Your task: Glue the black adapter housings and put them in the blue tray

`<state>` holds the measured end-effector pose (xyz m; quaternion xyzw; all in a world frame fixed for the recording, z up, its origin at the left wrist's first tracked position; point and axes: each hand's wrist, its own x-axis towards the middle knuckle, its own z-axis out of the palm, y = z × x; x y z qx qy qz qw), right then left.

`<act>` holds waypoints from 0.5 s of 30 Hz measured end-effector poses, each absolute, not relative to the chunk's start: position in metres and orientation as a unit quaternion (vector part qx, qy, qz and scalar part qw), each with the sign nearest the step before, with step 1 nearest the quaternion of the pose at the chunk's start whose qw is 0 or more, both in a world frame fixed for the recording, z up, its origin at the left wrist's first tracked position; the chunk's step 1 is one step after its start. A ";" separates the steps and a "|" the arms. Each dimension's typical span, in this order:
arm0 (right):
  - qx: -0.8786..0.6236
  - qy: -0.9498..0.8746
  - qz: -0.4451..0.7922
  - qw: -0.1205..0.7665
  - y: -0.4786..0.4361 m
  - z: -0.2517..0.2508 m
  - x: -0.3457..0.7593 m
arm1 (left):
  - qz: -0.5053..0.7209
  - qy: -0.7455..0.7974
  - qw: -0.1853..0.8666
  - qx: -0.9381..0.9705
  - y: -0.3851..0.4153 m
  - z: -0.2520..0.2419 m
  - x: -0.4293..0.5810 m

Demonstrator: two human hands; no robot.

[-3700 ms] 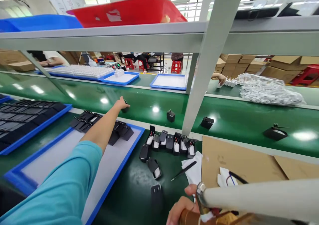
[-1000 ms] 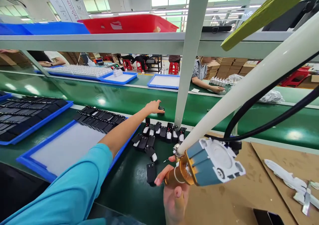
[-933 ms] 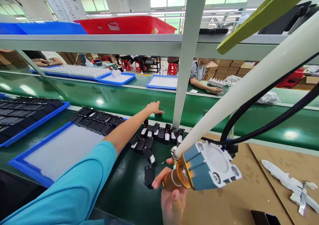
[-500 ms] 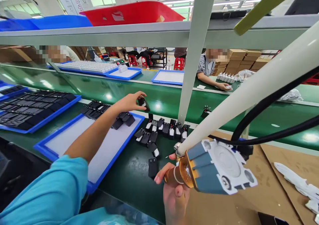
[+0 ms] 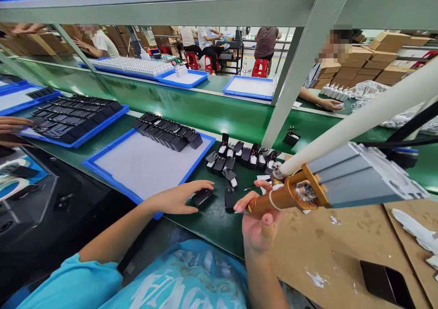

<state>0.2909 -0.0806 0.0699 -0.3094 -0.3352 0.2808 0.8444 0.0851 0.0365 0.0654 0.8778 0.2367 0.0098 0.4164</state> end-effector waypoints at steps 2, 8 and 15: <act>-0.306 -0.343 0.276 0.844 -0.080 0.072 0.289 | 0.075 0.285 0.434 0.852 0.024 0.057 0.084; -0.303 -0.346 0.296 0.837 -0.074 0.080 0.274 | 0.249 0.421 0.511 0.707 0.001 0.020 0.086; -0.287 -0.352 0.317 0.833 -0.059 0.087 0.253 | 0.301 0.439 0.353 0.769 -0.027 -0.012 0.095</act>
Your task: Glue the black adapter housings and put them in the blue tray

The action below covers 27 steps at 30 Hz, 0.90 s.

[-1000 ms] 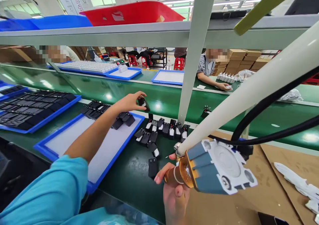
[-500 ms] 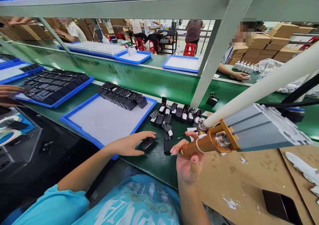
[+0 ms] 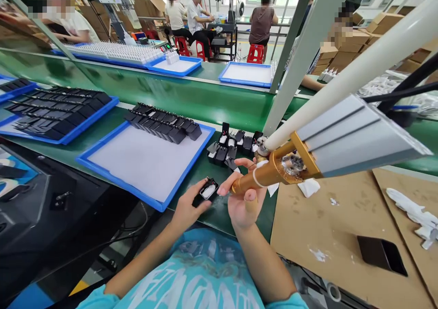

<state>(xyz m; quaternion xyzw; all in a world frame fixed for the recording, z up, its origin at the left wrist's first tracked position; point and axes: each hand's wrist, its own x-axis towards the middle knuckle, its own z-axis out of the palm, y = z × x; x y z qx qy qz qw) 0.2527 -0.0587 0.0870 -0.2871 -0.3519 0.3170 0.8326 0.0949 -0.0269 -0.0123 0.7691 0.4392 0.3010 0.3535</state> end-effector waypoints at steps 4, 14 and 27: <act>-0.280 -0.345 0.304 0.843 -0.050 0.090 0.247 | 0.309 0.481 0.254 0.780 -0.032 -0.014 0.106; -0.278 -0.337 0.300 0.848 -0.045 0.088 0.247 | 0.389 0.392 0.210 0.807 -0.038 0.016 0.105; -0.263 -0.344 0.299 0.850 -0.046 0.091 0.247 | 0.396 0.382 0.217 0.806 -0.037 0.020 0.106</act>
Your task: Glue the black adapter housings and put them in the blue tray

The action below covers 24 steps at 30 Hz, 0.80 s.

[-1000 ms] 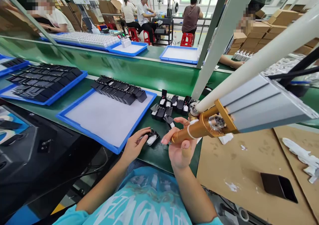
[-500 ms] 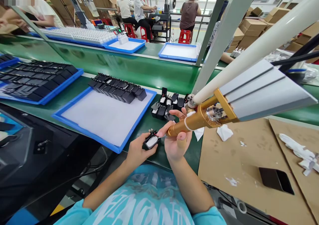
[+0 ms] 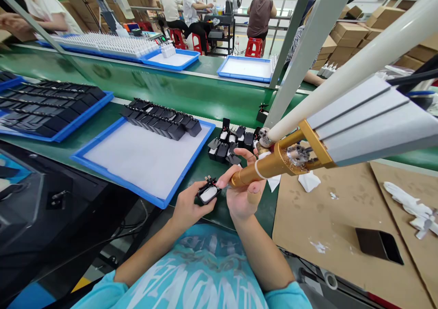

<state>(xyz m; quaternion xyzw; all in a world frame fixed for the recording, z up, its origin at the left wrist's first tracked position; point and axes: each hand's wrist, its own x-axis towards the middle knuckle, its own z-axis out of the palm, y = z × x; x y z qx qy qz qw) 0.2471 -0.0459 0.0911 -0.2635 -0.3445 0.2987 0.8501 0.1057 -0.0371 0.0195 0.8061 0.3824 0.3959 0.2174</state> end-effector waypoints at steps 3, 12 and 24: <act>-0.262 -0.347 0.298 0.850 -0.046 0.092 0.246 | 0.379 0.402 0.234 0.800 -0.036 0.018 0.107; -0.230 -0.346 0.327 0.849 -0.043 0.098 0.231 | 0.382 0.389 0.245 0.802 -0.031 0.017 0.119; -0.223 -0.359 0.339 0.840 -0.045 0.098 0.230 | 0.425 0.347 0.230 0.804 -0.028 0.021 0.121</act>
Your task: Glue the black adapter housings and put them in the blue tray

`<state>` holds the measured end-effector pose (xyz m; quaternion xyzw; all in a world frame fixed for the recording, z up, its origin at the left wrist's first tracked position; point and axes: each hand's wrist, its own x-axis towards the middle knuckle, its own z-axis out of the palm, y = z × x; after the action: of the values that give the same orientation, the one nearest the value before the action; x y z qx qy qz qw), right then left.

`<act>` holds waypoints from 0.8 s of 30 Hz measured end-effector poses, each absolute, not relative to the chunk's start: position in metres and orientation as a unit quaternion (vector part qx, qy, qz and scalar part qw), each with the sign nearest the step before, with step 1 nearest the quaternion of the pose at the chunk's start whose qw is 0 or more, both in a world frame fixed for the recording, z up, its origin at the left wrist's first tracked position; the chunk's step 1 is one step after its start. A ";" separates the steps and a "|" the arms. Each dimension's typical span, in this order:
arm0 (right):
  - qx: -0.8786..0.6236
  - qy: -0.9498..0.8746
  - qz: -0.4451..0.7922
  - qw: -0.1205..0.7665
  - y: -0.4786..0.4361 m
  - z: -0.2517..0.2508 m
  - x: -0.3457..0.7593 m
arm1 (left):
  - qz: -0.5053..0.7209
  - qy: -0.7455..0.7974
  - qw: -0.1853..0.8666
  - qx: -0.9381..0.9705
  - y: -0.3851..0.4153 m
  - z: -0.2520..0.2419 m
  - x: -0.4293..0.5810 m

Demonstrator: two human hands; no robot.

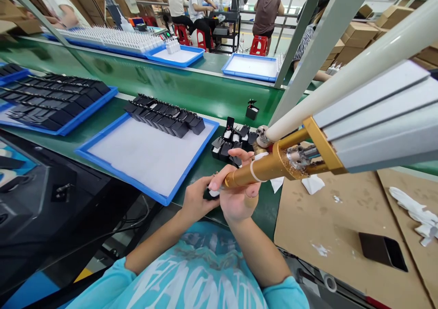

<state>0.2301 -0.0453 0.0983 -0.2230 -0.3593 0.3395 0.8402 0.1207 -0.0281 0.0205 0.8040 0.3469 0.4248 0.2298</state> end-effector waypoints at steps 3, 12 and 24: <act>-0.234 -0.350 0.334 0.843 -0.045 0.099 0.230 | 0.397 0.354 0.240 0.812 -0.027 0.020 0.117; -0.284 -0.328 0.295 0.851 -0.049 0.094 0.244 | 0.262 0.404 0.337 0.809 -0.011 0.011 0.077; -0.273 -0.322 0.289 0.859 -0.053 0.087 0.262 | 0.313 0.361 0.362 0.800 0.002 0.013 0.095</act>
<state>0.2618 -0.0529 0.0871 -0.2729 -0.3220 0.2891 0.8592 0.0951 0.0022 0.0132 0.8000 0.3614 0.3134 0.3623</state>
